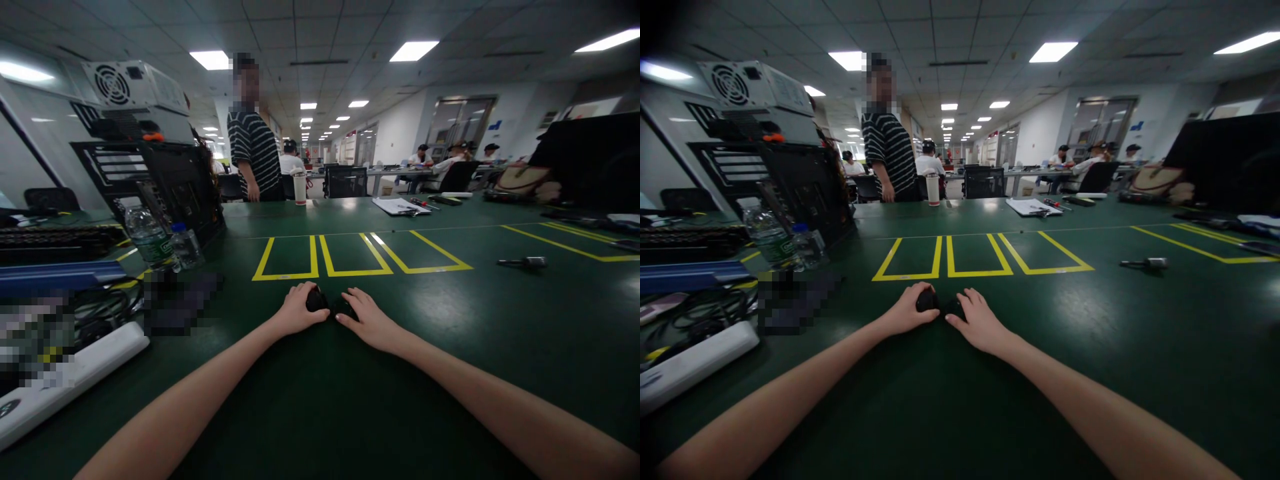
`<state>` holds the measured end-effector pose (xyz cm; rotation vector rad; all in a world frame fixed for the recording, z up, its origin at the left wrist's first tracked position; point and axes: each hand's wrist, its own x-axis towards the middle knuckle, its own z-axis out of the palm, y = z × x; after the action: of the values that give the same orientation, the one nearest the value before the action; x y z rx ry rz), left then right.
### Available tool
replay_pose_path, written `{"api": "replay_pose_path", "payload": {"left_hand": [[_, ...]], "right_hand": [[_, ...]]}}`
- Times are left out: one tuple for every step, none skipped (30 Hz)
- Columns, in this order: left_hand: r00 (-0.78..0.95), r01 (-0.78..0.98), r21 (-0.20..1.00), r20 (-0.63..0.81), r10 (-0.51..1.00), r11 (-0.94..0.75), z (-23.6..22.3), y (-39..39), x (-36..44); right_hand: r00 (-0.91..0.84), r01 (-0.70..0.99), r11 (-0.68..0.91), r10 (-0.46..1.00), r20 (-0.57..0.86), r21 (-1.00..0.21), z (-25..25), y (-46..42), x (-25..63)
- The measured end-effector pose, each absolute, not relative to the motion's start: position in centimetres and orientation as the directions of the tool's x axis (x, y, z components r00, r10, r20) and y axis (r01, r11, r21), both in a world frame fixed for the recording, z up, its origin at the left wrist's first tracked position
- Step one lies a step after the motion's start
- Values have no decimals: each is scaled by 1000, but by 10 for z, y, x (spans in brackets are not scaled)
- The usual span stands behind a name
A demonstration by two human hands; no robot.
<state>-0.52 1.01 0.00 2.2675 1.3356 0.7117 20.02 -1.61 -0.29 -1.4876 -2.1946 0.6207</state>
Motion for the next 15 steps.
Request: {"api": "replay_pose_path", "payload": {"left_hand": [[407, 678, 580, 217, 887, -452, 1, 10, -5], [404, 680, 579, 216, 889, -450, 1, 9, -4], [403, 681, 578, 216, 889, -450, 2, 9, -3], [402, 682, 577, 217, 889, -449, 3, 8, -2], [402, 680, 580, 217, 890, -449, 5, 7, -2], [402, 678, 584, 215, 890, -447, 7, 6, -2], [407, 674, 588, 210, 889, -447, 9, 4, -2], [416, 670, 592, 200, 887, -448, 12, 0, -3], [426, 668, 594, 190, 885, -449, 15, -4, -6], [447, 663, 595, 173, 878, -455, 18, -10, -9], [466, 659, 596, 154, 871, -458, 20, -18, -14], [482, 652, 601, 142, 865, -462, 23, -26, -20], [502, 645, 608, 120, 857, -463, 25, -36, -28], [493, 644, 619, 114, 862, -450, 26, -46, -37], [492, 643, 629, 98, 865, -438, 26, -58, -48]], "right_hand": [[-352, 761, 341, 932, 90, -552, -3, -16, 200], [-362, 768, 358, 927, 101, -532, -2, -16, 199], [-369, 772, 375, 922, 119, -513, 0, -16, 198], [-375, 775, 393, 916, 140, -495, 2, -16, 196], [-382, 776, 408, 911, 156, -481, 5, -17, 194], [-392, 772, 422, 905, 166, -475, 9, -18, 191], [-404, 764, 432, 899, 167, -479, 12, -19, 187], [-419, 749, 441, 893, 163, -495, 15, -21, 183], [-433, 726, 448, 887, 159, -521, 17, -24, 178], [-443, 700, 450, 883, 157, -555, 19, -27, 172], [-451, 669, 450, 878, 158, -591, 20, -31, 165], [-463, 640, 446, 874, 148, -626, 22, -37, 157], [-470, 610, 428, 873, 131, -667, 24, -44, 149], [-491, 571, 407, 865, 100, -713, 26, -51, 139], [-516, 535, 367, 855, 49, -761, 30, -60, 129]]}}
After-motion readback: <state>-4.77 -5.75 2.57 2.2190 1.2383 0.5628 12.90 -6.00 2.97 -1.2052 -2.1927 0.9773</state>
